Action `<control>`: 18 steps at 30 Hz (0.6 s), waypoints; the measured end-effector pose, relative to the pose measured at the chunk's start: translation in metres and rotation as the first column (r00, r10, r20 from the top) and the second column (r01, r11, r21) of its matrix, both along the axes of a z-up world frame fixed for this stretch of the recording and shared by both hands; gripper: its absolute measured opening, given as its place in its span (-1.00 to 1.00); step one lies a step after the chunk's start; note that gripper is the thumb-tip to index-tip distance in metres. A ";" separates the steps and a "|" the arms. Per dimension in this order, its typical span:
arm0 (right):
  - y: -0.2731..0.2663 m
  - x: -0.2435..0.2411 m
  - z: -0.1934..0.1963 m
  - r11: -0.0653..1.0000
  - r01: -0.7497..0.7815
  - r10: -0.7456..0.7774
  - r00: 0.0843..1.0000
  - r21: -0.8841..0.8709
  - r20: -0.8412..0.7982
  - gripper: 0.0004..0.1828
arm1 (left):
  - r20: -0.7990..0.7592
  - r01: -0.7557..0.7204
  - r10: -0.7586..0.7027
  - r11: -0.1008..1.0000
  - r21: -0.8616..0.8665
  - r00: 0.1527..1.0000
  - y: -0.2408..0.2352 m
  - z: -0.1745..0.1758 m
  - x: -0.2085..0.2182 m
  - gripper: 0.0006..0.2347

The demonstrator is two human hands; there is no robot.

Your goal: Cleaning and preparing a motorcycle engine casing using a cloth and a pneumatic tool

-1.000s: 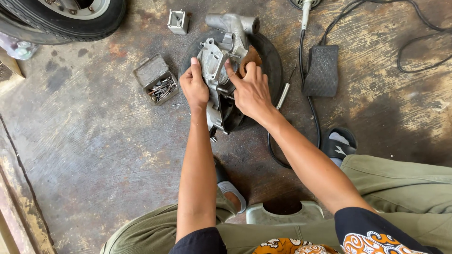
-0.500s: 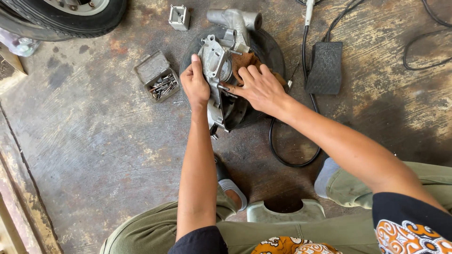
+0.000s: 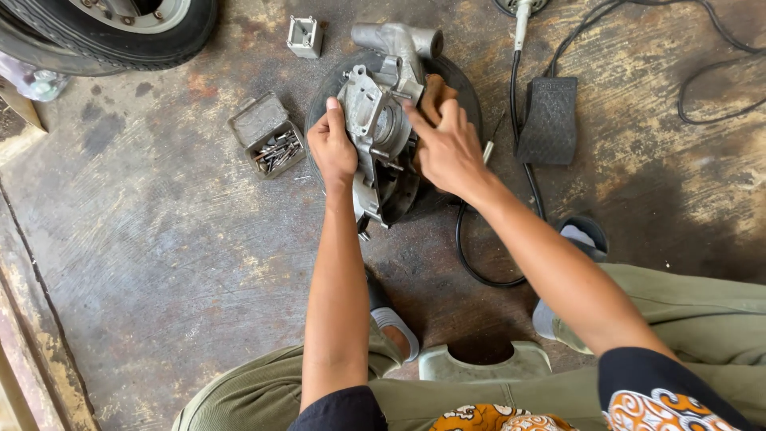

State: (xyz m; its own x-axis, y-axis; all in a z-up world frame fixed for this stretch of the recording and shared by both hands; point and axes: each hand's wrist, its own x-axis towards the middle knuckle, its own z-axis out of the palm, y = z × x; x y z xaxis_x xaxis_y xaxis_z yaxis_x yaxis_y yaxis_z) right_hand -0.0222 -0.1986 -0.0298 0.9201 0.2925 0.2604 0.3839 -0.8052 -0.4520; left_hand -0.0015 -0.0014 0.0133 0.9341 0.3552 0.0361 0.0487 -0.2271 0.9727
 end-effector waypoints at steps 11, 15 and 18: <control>0.021 -0.006 0.005 0.996 0.086 -0.086 0.996 -0.033 -0.008 -0.12 | 0.133 0.034 -0.032 0.999 -0.012 0.991 -0.002 0.001 0.000 -0.55; 0.013 -0.012 0.015 0.995 0.103 -0.102 0.994 -0.016 0.033 -0.31 | 0.139 0.049 -0.044 0.998 -0.037 0.989 -0.002 0.000 -0.002 -0.54; -0.007 -0.027 0.026 0.887 0.299 -0.215 0.942 0.351 -0.259 -0.63 | 0.127 0.033 -0.031 0.999 -0.017 0.991 0.002 -0.003 0.003 -0.54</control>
State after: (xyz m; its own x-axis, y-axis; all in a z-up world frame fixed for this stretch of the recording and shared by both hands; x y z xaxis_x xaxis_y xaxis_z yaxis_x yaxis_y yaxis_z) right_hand -0.0492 -0.2053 -0.0033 0.9941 -0.0447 0.0989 0.0509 -0.6129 -0.7885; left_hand 0.0011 0.0009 0.0107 0.9335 0.3266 0.1481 -0.0818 -0.2081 0.9747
